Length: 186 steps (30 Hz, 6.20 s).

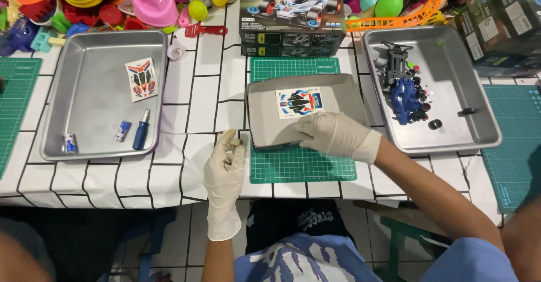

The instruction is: The person assembles a model car chassis on a green cutting mat. They place the chassis, attach a blue motor, and secure it using a screwdriver. They also handle small parts and a sticker sheet during the process.

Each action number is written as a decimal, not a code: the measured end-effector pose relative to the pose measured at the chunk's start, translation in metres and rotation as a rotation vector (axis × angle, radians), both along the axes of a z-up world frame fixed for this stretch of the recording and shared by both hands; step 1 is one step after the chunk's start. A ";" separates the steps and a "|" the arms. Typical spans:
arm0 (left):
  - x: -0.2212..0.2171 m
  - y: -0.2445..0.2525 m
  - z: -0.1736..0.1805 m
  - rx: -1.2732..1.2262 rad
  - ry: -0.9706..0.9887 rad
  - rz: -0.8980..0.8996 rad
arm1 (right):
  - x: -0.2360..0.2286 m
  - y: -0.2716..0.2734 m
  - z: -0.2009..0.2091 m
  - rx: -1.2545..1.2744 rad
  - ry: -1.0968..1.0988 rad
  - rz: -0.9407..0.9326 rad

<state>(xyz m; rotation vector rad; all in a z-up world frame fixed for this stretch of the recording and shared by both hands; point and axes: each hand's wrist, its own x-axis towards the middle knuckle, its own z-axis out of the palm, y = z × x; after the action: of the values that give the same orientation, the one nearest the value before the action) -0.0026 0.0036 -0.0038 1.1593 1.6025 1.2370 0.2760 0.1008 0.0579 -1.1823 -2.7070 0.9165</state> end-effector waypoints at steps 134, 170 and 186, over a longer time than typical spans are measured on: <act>0.047 0.001 0.009 0.413 0.825 -0.370 | 0.277 0.023 -0.018 0.144 -0.588 -1.235; 0.076 -0.033 0.035 0.395 1.148 -0.125 | 0.263 -0.012 -0.040 0.912 -0.177 -0.856; 0.089 -0.026 0.025 0.399 0.700 -0.311 | 0.001 -0.028 -0.018 0.454 0.321 -0.190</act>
<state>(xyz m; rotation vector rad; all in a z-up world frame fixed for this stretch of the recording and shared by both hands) 0.0864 -0.0226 0.0211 2.1861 1.5818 1.0189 0.2774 0.0730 0.0403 -1.0628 -2.3226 0.3919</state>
